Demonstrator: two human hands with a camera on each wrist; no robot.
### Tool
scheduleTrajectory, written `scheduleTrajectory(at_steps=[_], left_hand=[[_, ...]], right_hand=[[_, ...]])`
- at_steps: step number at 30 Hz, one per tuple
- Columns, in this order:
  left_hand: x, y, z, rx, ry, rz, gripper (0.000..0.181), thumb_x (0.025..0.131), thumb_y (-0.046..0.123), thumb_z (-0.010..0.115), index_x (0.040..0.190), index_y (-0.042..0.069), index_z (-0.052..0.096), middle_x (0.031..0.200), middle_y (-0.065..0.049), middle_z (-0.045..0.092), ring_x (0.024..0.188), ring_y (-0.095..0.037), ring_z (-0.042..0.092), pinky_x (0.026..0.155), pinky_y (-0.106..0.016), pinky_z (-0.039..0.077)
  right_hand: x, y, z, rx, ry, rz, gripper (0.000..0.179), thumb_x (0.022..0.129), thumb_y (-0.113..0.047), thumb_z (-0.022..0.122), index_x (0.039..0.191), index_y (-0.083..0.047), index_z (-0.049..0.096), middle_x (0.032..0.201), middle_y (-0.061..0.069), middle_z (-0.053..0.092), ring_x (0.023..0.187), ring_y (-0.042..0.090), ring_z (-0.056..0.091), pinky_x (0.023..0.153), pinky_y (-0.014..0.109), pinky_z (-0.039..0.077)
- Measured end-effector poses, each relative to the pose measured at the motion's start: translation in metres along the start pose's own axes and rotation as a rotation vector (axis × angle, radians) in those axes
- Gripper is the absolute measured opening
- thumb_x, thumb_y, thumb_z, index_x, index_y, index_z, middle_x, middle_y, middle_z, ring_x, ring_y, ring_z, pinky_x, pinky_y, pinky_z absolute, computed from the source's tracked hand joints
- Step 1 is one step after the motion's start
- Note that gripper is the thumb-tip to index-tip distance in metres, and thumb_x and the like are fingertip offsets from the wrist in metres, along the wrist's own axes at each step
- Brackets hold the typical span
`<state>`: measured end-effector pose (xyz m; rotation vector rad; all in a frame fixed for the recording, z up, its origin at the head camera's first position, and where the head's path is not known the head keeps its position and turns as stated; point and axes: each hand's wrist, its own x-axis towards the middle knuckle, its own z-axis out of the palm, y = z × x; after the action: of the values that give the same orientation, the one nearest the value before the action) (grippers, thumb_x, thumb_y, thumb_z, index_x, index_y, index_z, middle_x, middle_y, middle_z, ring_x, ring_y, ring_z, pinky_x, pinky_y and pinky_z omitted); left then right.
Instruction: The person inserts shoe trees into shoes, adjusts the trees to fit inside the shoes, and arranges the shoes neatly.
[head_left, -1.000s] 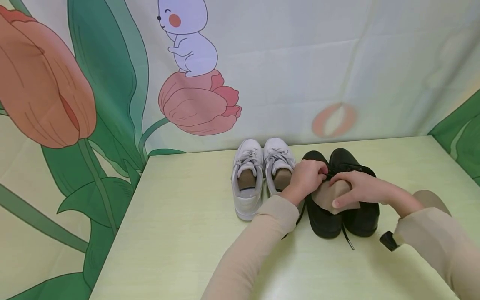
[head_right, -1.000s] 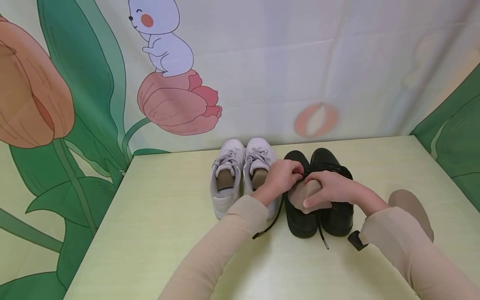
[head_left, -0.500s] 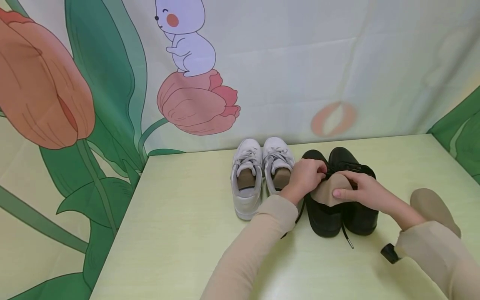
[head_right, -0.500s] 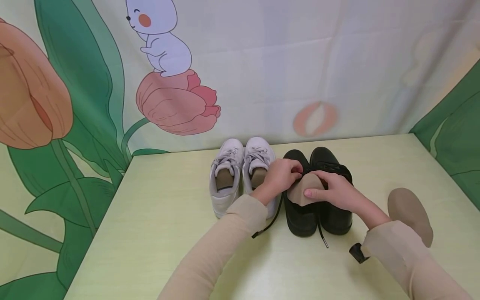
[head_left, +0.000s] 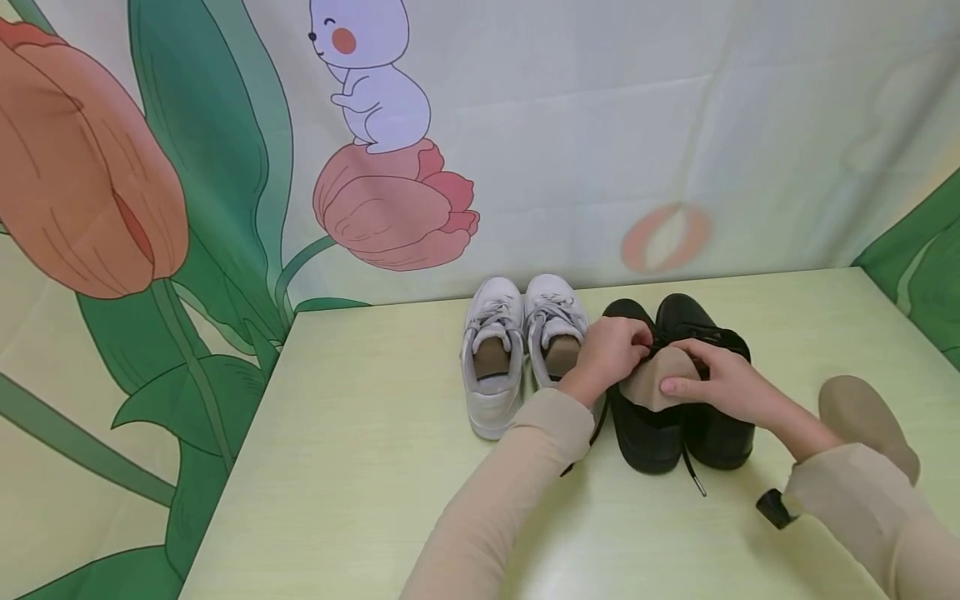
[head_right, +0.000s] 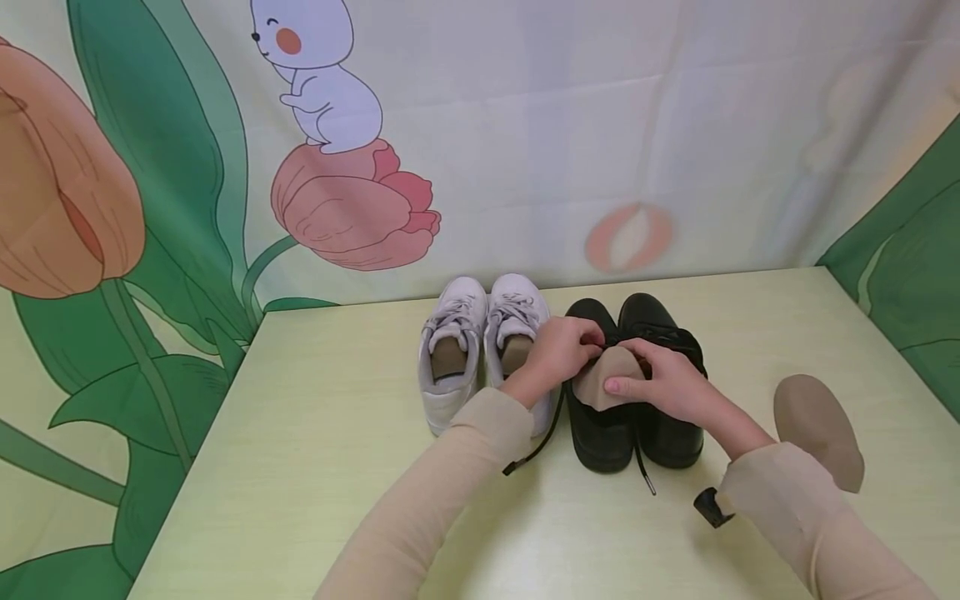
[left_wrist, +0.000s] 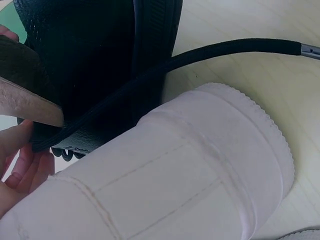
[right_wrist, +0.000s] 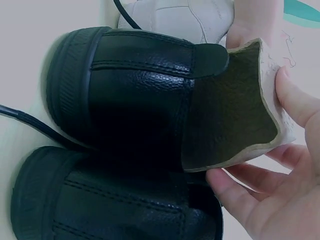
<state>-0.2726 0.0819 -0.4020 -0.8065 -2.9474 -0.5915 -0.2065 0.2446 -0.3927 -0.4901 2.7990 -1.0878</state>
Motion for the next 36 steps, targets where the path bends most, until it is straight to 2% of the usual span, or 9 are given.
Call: scheduleTrajectory(at_steps=[4, 11, 17, 24, 36], left_hand=[[0.001, -0.003, 0.000, -0.012, -0.009, 0.034, 0.008, 0.083, 0.021, 0.061, 0.088, 0.022, 0.068, 0.087, 0.010, 0.065, 0.080, -0.006, 0.058, 0.068, -0.016, 0.043], [0.003, -0.009, -0.005, -0.053, -0.066, 0.079, 0.013, 0.084, 0.017, 0.059, 0.092, 0.019, 0.068, 0.091, 0.007, 0.066, 0.085, -0.006, 0.059, 0.072, -0.015, 0.043], [0.001, -0.009, -0.007, -0.066, -0.084, 0.081, 0.013, 0.085, 0.018, 0.058, 0.094, 0.019, 0.068, 0.093, 0.007, 0.066, 0.087, -0.006, 0.059, 0.073, -0.015, 0.043], [0.001, -0.010, -0.006, -0.088, -0.077, 0.080, 0.013, 0.085, 0.017, 0.058, 0.094, 0.019, 0.068, 0.092, 0.007, 0.066, 0.086, -0.006, 0.058, 0.073, -0.015, 0.043], [0.001, -0.012, -0.004, -0.101, -0.077, 0.073, 0.012, 0.084, 0.018, 0.059, 0.092, 0.019, 0.068, 0.089, 0.008, 0.066, 0.083, -0.005, 0.058, 0.069, -0.013, 0.041]], right_hand=[[0.002, -0.002, 0.002, -0.037, 0.013, 0.020, 0.048, 0.080, -0.040, 0.061, 0.117, -0.011, 0.051, 0.097, 0.005, 0.060, 0.082, 0.015, 0.053, 0.071, 0.030, 0.043], [0.002, -0.007, 0.001, -0.071, 0.009, 0.045, 0.052, 0.081, -0.043, 0.058, 0.120, -0.009, 0.049, 0.101, 0.009, 0.061, 0.087, 0.020, 0.055, 0.072, 0.034, 0.043], [0.003, -0.005, 0.004, -0.084, 0.010, 0.062, 0.057, 0.081, -0.047, 0.057, 0.122, -0.008, 0.048, 0.105, 0.011, 0.060, 0.090, 0.023, 0.056, 0.075, 0.038, 0.044], [0.004, -0.003, 0.006, -0.102, 0.019, 0.053, 0.057, 0.081, -0.046, 0.057, 0.121, -0.007, 0.048, 0.103, 0.013, 0.060, 0.089, 0.024, 0.056, 0.073, 0.038, 0.044], [0.001, -0.003, 0.016, -0.063, 0.043, 0.080, 0.064, 0.081, -0.046, 0.057, 0.126, -0.004, 0.043, 0.108, 0.018, 0.058, 0.092, 0.027, 0.056, 0.072, 0.038, 0.045]])
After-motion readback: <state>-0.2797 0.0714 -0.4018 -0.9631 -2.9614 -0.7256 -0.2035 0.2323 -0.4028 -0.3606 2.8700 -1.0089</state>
